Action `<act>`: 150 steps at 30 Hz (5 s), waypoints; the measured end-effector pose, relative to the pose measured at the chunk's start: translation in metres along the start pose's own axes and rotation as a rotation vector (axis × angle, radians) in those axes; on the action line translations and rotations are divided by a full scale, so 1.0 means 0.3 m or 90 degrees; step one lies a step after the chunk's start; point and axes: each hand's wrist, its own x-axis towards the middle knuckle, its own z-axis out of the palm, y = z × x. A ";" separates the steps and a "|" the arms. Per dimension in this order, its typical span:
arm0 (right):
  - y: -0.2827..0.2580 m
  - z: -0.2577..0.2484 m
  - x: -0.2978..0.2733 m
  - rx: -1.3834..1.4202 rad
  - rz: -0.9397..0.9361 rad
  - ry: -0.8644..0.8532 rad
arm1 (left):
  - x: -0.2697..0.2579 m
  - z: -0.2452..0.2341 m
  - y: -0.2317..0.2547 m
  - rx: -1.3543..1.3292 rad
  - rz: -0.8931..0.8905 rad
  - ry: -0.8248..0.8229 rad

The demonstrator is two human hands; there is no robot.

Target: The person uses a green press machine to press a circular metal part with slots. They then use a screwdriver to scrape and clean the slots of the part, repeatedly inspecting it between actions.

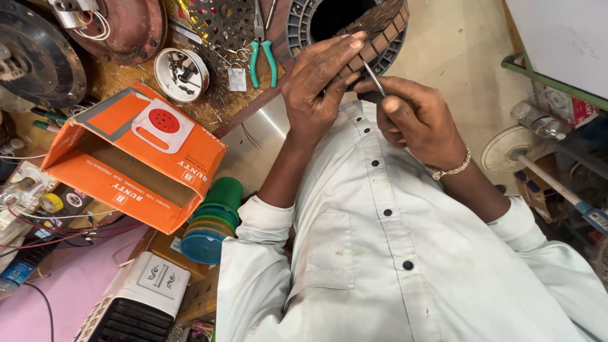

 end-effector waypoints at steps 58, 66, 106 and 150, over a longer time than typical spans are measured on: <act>0.001 0.061 -0.075 -0.395 -0.186 0.250 | -0.006 0.060 0.083 0.345 0.073 0.011; -0.015 0.050 -0.074 -0.415 -0.172 0.248 | -0.004 0.068 0.077 0.325 0.083 0.030; -0.011 0.032 -0.083 -0.310 -0.101 0.193 | -0.019 -0.017 0.039 0.200 0.055 -0.006; -0.005 0.035 -0.068 -0.294 -0.116 0.178 | -0.062 0.020 0.060 0.213 0.018 0.005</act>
